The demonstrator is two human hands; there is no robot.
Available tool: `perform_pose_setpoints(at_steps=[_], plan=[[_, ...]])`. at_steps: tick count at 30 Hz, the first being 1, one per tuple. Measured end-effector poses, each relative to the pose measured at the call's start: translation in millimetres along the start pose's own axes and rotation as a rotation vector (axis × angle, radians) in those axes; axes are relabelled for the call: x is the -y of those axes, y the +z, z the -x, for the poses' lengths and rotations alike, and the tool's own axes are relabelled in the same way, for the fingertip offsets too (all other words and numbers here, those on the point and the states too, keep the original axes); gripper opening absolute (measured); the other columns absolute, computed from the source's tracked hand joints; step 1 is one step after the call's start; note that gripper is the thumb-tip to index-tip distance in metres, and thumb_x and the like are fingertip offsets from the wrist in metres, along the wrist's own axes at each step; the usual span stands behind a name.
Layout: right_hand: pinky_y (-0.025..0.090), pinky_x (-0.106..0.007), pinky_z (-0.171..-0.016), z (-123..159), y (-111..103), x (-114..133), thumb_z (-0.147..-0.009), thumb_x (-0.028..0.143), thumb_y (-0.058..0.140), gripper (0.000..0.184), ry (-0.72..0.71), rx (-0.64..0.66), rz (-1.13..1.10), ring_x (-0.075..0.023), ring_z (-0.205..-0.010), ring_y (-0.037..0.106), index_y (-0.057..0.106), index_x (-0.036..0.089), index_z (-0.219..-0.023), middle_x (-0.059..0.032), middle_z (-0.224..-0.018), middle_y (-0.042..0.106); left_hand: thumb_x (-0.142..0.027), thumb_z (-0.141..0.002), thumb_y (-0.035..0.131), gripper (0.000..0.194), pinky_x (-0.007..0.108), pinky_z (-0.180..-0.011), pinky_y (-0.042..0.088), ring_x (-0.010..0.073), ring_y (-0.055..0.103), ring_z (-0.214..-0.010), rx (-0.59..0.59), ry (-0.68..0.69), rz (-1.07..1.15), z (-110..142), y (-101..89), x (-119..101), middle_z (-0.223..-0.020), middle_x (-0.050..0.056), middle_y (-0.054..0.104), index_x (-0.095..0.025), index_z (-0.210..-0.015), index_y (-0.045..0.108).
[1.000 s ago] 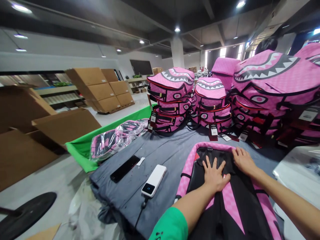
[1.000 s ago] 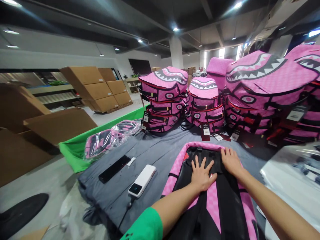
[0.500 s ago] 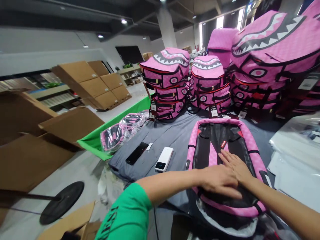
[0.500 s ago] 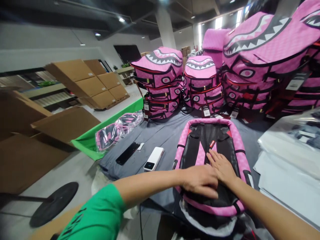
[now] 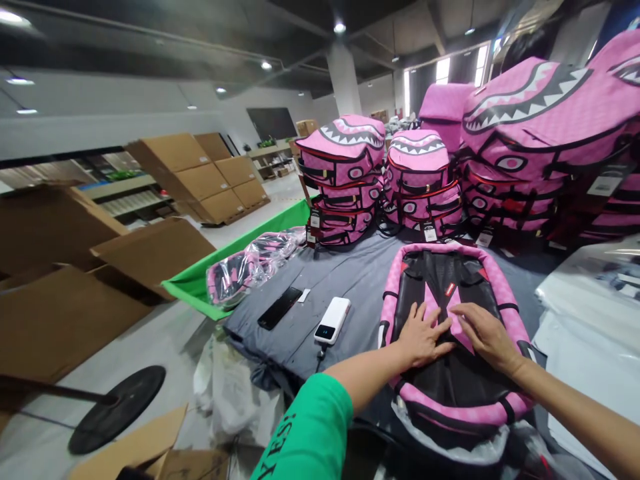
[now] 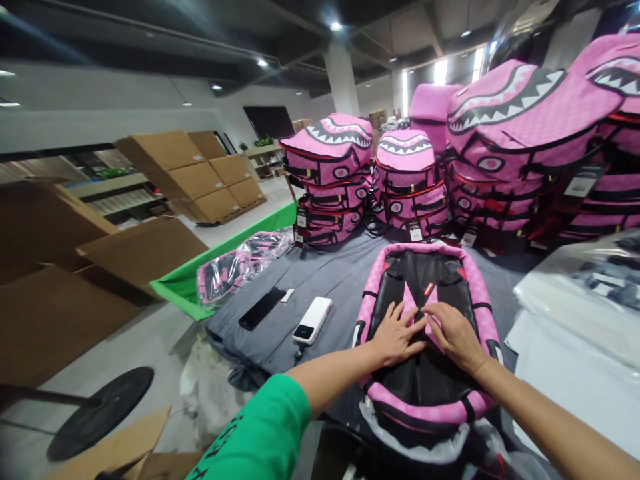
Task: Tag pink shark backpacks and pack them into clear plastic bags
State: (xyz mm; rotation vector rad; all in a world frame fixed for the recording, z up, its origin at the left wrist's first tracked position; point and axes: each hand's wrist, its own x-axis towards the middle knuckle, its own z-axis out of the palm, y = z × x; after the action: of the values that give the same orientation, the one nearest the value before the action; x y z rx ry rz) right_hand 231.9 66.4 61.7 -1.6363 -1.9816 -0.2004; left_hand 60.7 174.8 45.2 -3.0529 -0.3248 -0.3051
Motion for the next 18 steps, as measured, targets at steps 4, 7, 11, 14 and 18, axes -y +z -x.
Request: perform_pose_setpoints(at_steps=[4,7,11,14,18], plan=[[0.05,-0.032,-0.079,-12.2,-17.3,41.6,-0.094,0.034,0.05,0.02,-0.403,0.471,-0.184,-0.0203,-0.088,0.063,0.066,0.023,-0.099,-0.007,-0.095,0.068,-0.052,-0.098,0.052,0.055,0.061,-0.116,0.024,0.0348,0.05,-0.126,0.227,0.184,0.005,-3.8,-8.7,26.1,-0.155,0.005,0.049,-0.035,-0.15,0.047],[0.048,-0.038,-0.082,-3.5,4.3,55.5,-0.086,0.036,0.053,0.022,-0.509,0.543,-0.258,-0.0228,-0.085,0.06,0.063,0.021,-0.097,-0.0082,-0.091,0.065,-0.065,-0.096,0.048,0.065,0.073,-0.114,0.015,0.044,0.033,-0.143,0.089,0.071,0.049,4.1,4.6,31.0,-0.163,0.002,0.038,-0.045,-0.155,0.031],[0.045,-0.04,-0.079,20.1,42.6,41.3,-0.087,0.028,0.037,0.026,-0.512,0.352,-0.335,-0.0223,-0.078,0.055,0.056,0.021,-0.104,-0.0065,-0.084,0.06,-0.081,-0.078,0.061,0.095,0.072,-0.115,0.015,0.0538,0.006,-0.151,-0.116,-0.151,0.109,14.5,25.1,28.9,-0.172,0.006,0.004,-0.044,-0.157,0.022],[0.045,-0.04,-0.08,28.1,50.3,36.1,-0.086,0.025,0.035,0.025,-0.481,0.29,-0.3,-0.0222,-0.079,0.054,0.054,0.022,-0.102,-0.0056,-0.083,0.058,-0.083,-0.079,0.058,0.095,0.071,-0.116,0.014,0.0546,0.004,-0.152,-0.026,-0.222,0.215,10.8,21.3,29.6,-0.172,0.007,-0.003,-0.044,-0.157,0.022],[0.047,-0.038,-0.083,26.9,38.1,48.2,-0.085,0.021,0.039,0.021,-0.476,0.247,-0.185,-0.0217,-0.086,0.057,0.057,0.02,-0.097,-0.0077,-0.088,0.061,-0.077,-0.083,0.058,0.087,0.071,-0.117,0.013,0.0548,0.001,-0.152,0.187,-0.269,0.341,14.3,5.1,19.2,-0.171,0.01,-0.004,-0.046,-0.157,0.023]])
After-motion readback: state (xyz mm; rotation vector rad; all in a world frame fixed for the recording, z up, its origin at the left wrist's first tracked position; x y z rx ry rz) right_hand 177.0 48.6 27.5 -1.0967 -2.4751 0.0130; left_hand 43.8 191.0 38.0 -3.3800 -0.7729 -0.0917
